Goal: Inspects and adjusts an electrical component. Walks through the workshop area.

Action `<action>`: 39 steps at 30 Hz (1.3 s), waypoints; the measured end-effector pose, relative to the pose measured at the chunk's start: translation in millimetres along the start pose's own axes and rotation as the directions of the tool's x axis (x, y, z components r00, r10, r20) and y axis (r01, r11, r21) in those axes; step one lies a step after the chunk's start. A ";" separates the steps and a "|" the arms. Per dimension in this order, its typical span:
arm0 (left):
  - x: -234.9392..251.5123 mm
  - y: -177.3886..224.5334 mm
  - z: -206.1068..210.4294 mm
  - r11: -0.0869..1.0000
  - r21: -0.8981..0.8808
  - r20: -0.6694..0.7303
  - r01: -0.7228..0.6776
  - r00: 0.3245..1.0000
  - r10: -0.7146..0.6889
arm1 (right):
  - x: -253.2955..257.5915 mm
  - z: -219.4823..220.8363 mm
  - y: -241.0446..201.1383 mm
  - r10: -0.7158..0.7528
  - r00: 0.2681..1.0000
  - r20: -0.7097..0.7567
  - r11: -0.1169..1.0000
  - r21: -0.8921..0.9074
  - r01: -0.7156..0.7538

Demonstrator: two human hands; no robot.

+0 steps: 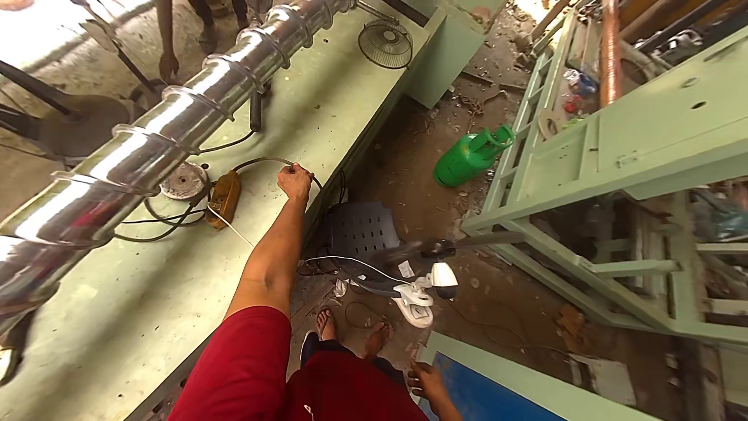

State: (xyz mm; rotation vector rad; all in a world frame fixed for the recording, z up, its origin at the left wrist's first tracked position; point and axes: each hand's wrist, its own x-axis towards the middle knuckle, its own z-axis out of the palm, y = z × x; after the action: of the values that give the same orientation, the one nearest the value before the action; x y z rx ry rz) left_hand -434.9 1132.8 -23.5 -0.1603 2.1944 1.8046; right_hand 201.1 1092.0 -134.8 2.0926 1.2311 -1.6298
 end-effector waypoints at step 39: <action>-293.7 -240.1 -223.9 0.512 0.811 0.582 -0.284 0.491 -0.649 | 26.3 -4.9 -32.1 -0.176 0.974 0.143 0.955 -0.216 0.204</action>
State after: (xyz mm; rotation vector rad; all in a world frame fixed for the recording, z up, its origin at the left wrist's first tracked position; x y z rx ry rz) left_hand -125.6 835.9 -124.6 0.5595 1.7938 0.2235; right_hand 182.5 1127.6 -146.2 1.7568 1.5378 -1.5769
